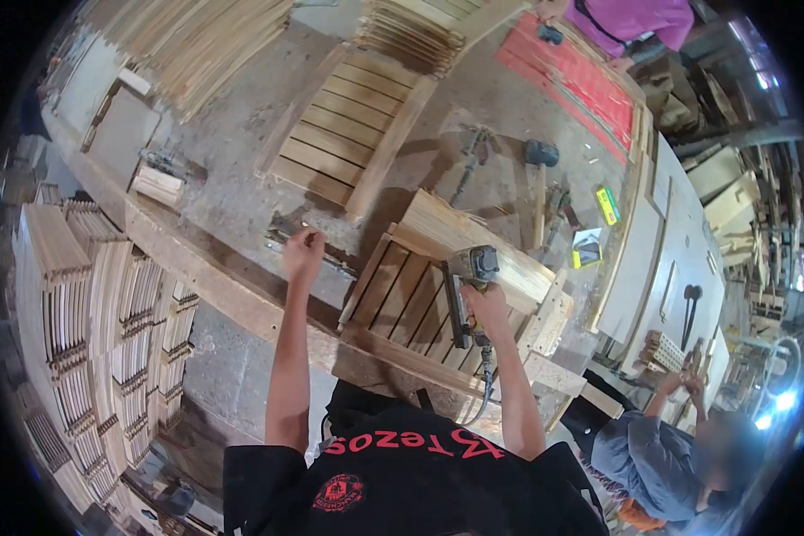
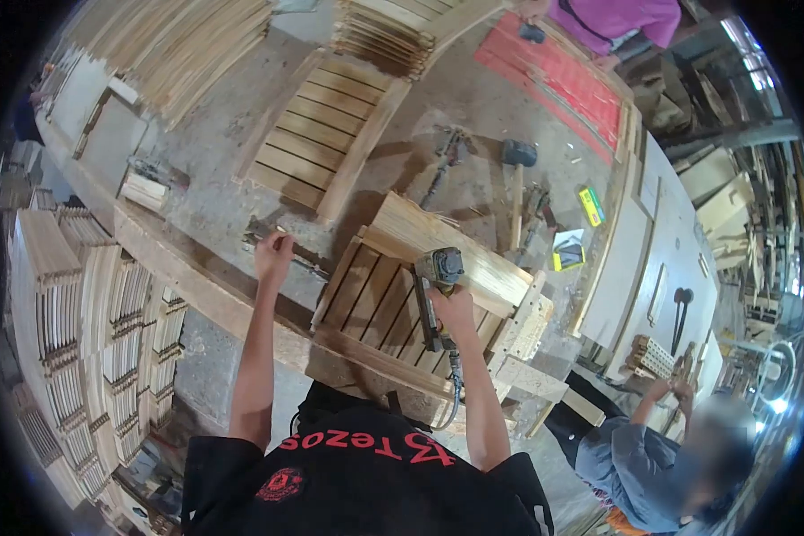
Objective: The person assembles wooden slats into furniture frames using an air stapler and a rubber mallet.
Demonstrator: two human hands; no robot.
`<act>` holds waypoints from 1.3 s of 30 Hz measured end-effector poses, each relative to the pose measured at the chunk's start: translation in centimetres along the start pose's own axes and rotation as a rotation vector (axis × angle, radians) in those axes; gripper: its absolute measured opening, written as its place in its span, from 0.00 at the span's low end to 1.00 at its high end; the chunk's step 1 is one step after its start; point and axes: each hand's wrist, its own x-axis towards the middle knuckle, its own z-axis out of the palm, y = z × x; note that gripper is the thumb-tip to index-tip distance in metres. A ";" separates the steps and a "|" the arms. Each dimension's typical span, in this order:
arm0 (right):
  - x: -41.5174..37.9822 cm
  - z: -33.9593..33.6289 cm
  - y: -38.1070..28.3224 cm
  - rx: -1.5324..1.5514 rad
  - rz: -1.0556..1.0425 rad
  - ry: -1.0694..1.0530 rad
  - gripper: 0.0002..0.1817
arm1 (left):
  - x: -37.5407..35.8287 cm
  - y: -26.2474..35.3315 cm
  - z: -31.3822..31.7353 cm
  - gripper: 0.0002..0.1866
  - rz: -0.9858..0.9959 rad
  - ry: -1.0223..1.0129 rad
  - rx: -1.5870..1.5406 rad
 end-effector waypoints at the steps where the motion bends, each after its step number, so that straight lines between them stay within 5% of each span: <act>1: 0.4 0.4 0.1 -0.029 0.004 0.014 0.11 | 0.2 -0.2 0.0 0.09 0.002 0.009 0.007; 9: 0.3 4.1 -5.1 -0.005 0.028 -0.032 0.12 | -0.5 2.5 -0.9 0.10 0.029 0.017 0.060; 15: 3.1 7.4 -3.5 -0.151 -0.183 -0.049 0.12 | -0.5 2.2 -0.5 0.09 0.036 0.036 0.019; 18: -1.4 6.7 -4.1 -0.135 -0.062 -0.028 0.12 | -0.5 2.1 -0.1 0.09 0.070 0.084 -0.025; 27: -12.9 12.3 1.7 -0.816 -0.335 -0.343 0.29 | -0.5 2.5 -0.3 0.06 0.053 0.040 -0.071; 30: -13.2 14.1 2.7 -0.766 -0.601 -0.295 0.35 | -0.4 2.2 -0.2 0.06 0.145 0.103 -0.082; 33: -13.6 14.4 2.3 -0.769 -0.309 -0.419 0.39 | -0.5 2.3 -0.5 0.08 0.155 0.106 -0.065; 39: -14.1 13.4 2.9 -0.794 -0.450 -0.314 0.40 | -0.6 2.4 -0.7 0.07 0.036 0.000 -0.078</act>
